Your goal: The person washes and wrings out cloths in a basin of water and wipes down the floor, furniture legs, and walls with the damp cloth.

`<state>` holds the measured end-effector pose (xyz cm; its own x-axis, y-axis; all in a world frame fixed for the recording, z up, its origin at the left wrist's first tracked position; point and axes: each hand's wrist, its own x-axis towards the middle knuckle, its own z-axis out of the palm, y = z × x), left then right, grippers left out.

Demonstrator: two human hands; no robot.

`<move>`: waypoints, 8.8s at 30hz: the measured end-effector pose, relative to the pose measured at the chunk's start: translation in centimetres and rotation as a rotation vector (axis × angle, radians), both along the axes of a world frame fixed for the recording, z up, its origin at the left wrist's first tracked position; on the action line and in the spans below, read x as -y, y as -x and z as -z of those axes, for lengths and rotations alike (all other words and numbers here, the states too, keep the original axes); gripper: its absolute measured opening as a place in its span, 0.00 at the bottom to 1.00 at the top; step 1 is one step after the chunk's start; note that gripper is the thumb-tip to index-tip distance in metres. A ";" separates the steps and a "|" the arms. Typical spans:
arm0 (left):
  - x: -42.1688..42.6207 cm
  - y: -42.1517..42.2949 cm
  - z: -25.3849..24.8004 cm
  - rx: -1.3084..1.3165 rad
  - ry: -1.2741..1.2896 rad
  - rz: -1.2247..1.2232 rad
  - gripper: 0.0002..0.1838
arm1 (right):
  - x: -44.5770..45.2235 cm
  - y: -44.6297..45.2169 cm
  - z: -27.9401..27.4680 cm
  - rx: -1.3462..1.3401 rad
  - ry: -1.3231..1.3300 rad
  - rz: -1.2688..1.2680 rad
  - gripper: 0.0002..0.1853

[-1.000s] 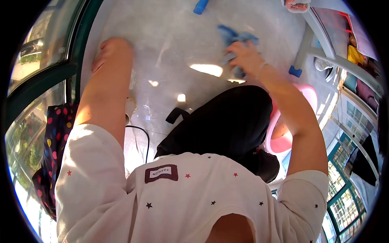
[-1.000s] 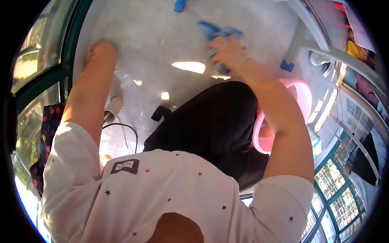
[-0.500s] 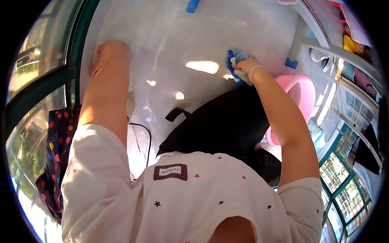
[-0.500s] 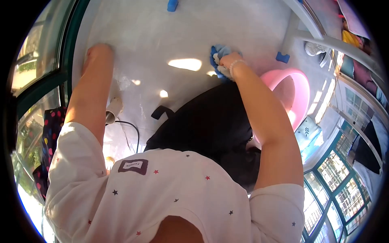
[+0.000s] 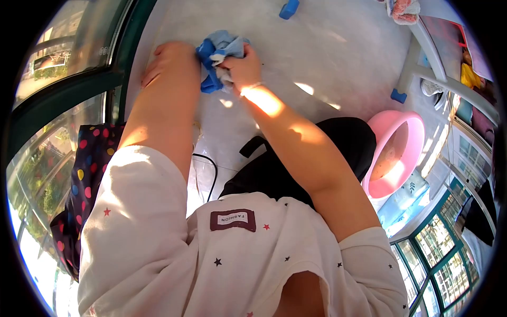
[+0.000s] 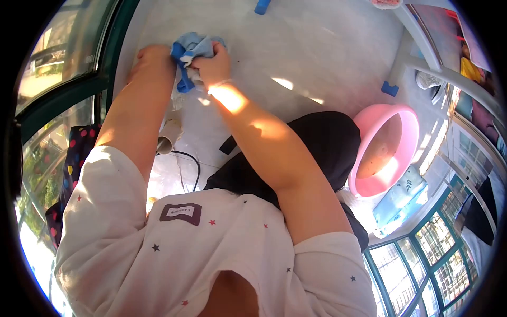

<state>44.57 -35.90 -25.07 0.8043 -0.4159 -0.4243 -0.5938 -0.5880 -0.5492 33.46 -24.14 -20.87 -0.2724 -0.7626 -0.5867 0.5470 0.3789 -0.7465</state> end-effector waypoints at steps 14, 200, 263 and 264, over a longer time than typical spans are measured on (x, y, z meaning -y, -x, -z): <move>-1.5 1.8 -0.5 0.026 0.748 -0.126 0.30 | -19.9 27.6 -18.7 0.194 0.588 0.295 0.25; -50.4 60.1 -20.2 -1.985 0.122 1.473 0.21 | -51.0 53.1 -16.8 -1.309 0.203 0.551 0.24; -47.8 62.7 -10.7 -1.385 -0.189 1.736 0.13 | -53.3 57.2 -8.7 -1.266 -0.572 -0.153 0.16; -48.4 62.6 -10.3 -1.283 -0.285 1.745 0.13 | -52.9 57.0 -8.1 -1.218 -0.622 -0.238 0.17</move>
